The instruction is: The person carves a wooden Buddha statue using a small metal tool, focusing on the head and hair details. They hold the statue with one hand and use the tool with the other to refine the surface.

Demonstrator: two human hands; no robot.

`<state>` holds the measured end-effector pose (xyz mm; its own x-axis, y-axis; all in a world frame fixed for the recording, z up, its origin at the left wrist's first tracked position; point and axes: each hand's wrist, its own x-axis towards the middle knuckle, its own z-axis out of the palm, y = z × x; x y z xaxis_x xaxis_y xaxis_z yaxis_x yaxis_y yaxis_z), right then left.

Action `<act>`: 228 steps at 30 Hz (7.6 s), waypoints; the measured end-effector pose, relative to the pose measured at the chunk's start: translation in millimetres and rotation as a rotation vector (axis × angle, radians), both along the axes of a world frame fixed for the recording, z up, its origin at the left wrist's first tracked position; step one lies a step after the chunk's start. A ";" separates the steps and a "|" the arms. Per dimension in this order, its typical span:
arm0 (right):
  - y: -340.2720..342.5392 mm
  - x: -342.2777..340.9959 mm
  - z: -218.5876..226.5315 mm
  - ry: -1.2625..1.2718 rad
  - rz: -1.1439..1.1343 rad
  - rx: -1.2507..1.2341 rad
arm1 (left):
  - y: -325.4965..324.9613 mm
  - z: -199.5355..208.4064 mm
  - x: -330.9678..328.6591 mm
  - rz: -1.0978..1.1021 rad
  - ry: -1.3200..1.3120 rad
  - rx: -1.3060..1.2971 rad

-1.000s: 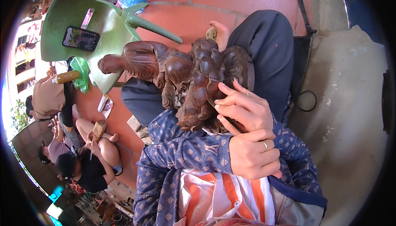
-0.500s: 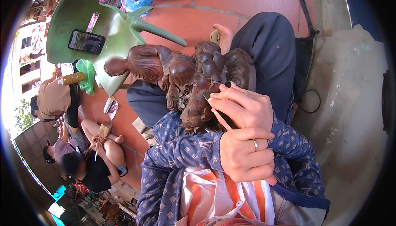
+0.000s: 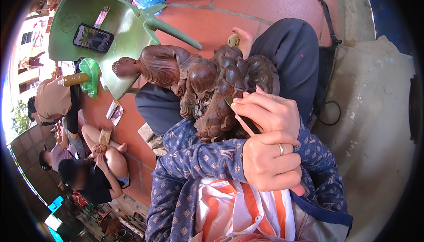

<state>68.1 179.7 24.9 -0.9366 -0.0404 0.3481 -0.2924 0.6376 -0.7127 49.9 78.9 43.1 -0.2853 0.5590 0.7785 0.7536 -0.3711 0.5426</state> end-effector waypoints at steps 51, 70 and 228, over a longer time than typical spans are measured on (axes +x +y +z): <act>-5.0 16.1 -18.3 0.064 -0.057 -0.068 | 4.2 -22.5 17.6 0.002 0.161 -0.012; 2.2 13.4 -33.4 0.139 0.008 -0.149 | 9.2 -32.3 19.3 0.022 0.279 -0.116; -2.9 35.2 -58.4 0.284 -0.012 -0.045 | -9.7 -38.7 31.0 -0.113 0.346 -0.180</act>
